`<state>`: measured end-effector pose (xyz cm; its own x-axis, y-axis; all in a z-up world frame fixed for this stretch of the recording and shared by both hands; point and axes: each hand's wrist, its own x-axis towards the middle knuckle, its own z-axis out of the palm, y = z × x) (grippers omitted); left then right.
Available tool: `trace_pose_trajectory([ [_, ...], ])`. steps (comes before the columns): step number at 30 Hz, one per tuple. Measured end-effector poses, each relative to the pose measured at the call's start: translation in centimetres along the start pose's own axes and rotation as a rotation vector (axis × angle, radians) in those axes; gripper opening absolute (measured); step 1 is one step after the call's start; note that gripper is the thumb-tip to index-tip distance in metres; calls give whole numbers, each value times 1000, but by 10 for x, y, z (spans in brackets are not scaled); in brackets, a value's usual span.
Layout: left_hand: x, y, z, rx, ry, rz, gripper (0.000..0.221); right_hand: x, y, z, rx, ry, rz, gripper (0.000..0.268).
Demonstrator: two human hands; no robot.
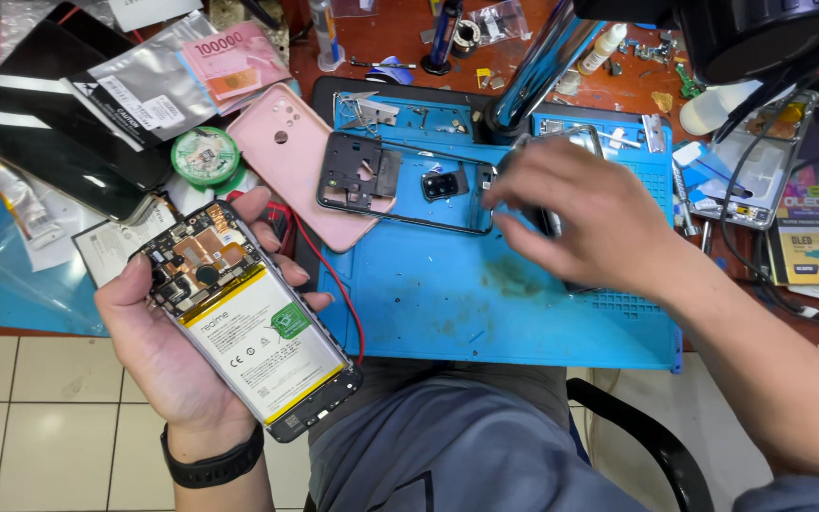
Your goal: The person uses a screwdriver to remove screws from the back of a disassembled smartphone, then detaches the back cover to expose the internal components. The person handles the phone and its parts on a cluttered workbench.
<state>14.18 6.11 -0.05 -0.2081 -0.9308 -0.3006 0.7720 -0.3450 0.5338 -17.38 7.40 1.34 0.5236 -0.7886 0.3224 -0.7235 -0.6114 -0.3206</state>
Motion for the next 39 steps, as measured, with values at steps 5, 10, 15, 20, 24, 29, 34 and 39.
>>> trace_pose_trajectory([
  [5,12,3,-2,-28,-32,-16,77,-77,-18,-5,-6,-111,165,15],
  [10,13,-4,14,-20,-56,-46,78,-93,-21,2,-98,-135,159,14],
  [15,6,-12,12,25,-37,-49,77,-88,-26,8,-298,-209,69,15],
  [20,-1,-17,7,15,-28,-75,76,-57,-18,12,-324,-96,18,16],
  [24,-6,-17,9,42,-9,-61,77,-7,8,28,-176,2,107,11],
  [29,-9,-12,-1,35,-17,-25,78,32,18,50,-217,24,115,22],
  [34,-6,-1,-9,53,15,20,78,18,-29,57,-180,132,-121,18],
  [39,2,3,-9,-36,-51,18,77,-10,-45,65,-61,-251,-409,57],
])
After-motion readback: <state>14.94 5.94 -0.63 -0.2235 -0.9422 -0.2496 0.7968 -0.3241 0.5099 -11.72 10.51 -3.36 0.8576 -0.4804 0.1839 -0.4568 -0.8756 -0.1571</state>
